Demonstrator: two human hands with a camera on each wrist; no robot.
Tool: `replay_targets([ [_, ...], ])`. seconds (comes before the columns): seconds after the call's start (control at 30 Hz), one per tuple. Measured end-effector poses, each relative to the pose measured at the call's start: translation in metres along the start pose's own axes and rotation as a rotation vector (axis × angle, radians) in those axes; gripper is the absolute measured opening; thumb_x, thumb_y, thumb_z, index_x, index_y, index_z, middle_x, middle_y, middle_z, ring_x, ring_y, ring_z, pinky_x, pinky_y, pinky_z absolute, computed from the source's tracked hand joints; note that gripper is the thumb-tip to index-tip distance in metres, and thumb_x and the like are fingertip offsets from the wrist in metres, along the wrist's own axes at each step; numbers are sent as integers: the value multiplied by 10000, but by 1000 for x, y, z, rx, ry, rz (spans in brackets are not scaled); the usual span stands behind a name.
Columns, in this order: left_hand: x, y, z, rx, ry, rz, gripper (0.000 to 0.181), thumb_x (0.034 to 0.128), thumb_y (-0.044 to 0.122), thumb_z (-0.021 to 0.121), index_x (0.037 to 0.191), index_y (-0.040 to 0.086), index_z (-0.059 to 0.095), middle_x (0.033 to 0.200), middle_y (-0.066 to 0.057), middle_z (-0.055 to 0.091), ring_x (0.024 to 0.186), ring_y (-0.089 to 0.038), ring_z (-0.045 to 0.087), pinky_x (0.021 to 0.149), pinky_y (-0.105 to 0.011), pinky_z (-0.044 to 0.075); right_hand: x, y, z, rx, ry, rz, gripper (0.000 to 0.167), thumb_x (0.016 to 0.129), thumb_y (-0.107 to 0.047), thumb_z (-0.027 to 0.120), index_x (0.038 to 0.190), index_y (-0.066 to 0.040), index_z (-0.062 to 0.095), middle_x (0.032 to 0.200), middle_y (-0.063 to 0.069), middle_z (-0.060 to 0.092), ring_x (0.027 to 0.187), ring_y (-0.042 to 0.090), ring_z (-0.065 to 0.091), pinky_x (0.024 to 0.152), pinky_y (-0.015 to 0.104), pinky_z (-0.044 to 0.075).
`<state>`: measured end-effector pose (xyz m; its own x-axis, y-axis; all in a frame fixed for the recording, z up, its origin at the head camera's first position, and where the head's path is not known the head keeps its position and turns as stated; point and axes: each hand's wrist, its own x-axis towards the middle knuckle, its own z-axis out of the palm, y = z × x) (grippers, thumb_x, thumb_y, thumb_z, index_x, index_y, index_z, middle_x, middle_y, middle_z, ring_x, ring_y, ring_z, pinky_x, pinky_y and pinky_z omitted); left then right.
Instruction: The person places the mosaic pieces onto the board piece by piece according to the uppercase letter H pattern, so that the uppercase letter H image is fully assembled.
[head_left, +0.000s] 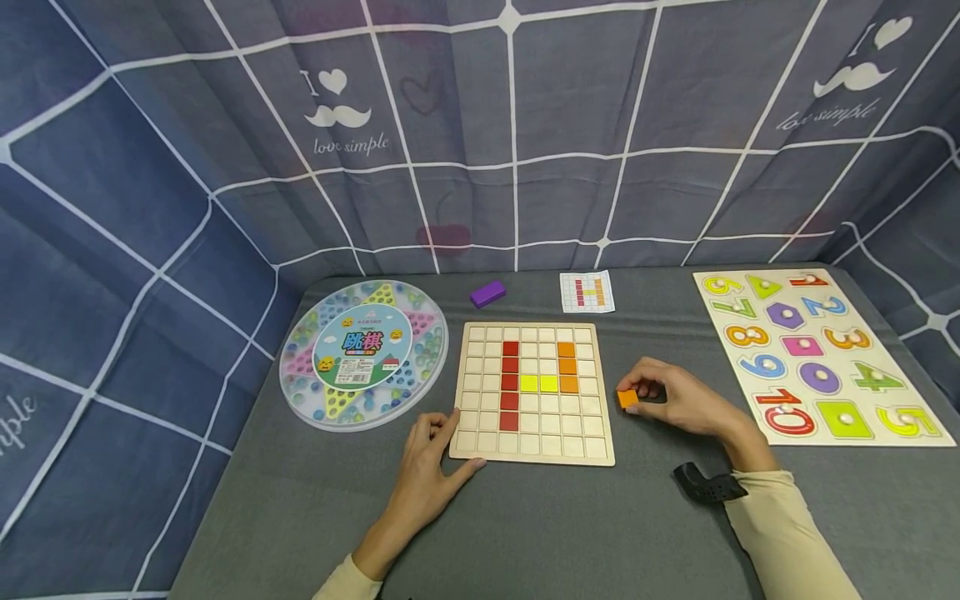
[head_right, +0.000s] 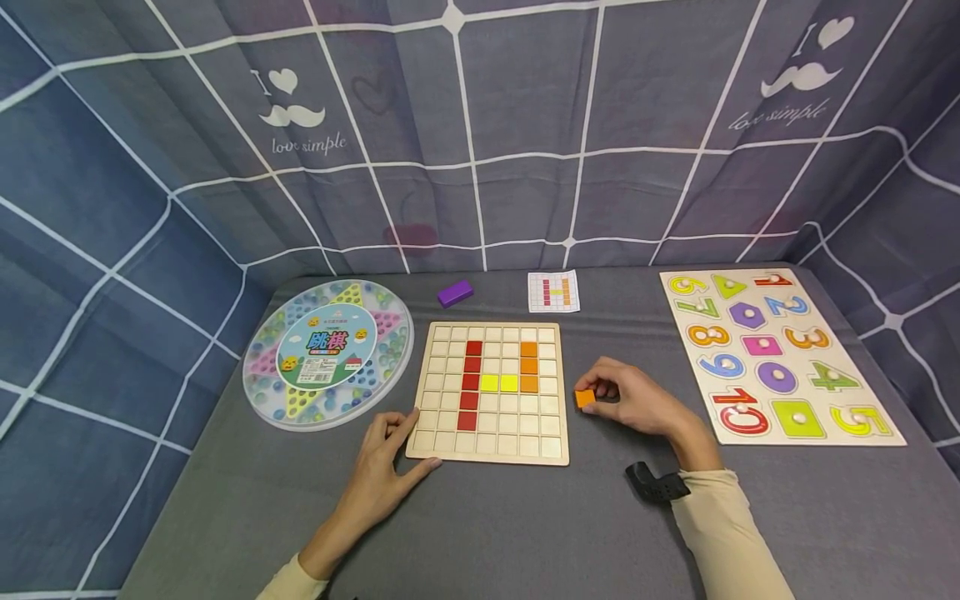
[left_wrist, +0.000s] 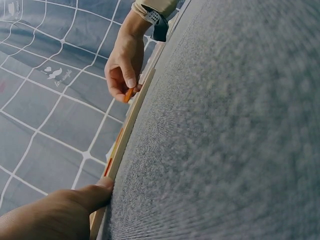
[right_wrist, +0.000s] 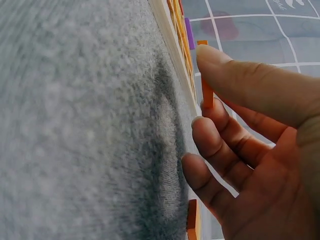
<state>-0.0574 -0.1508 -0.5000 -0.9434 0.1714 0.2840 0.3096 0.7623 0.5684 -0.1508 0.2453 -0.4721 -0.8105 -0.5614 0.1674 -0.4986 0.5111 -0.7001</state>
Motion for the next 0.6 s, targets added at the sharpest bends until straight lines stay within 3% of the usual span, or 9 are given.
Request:
replay_targets([
  [0.6, 0, 1, 0, -12, 0, 0, 819, 752, 380, 845, 1423, 49, 513, 1148, -77, 480, 963, -144, 416, 848, -402, 402, 3, -4, 4, -29, 34, 2, 294, 783, -42, 805, 1035, -153, 704, 937, -50, 602, 808, 107, 544, 701, 228, 468],
])
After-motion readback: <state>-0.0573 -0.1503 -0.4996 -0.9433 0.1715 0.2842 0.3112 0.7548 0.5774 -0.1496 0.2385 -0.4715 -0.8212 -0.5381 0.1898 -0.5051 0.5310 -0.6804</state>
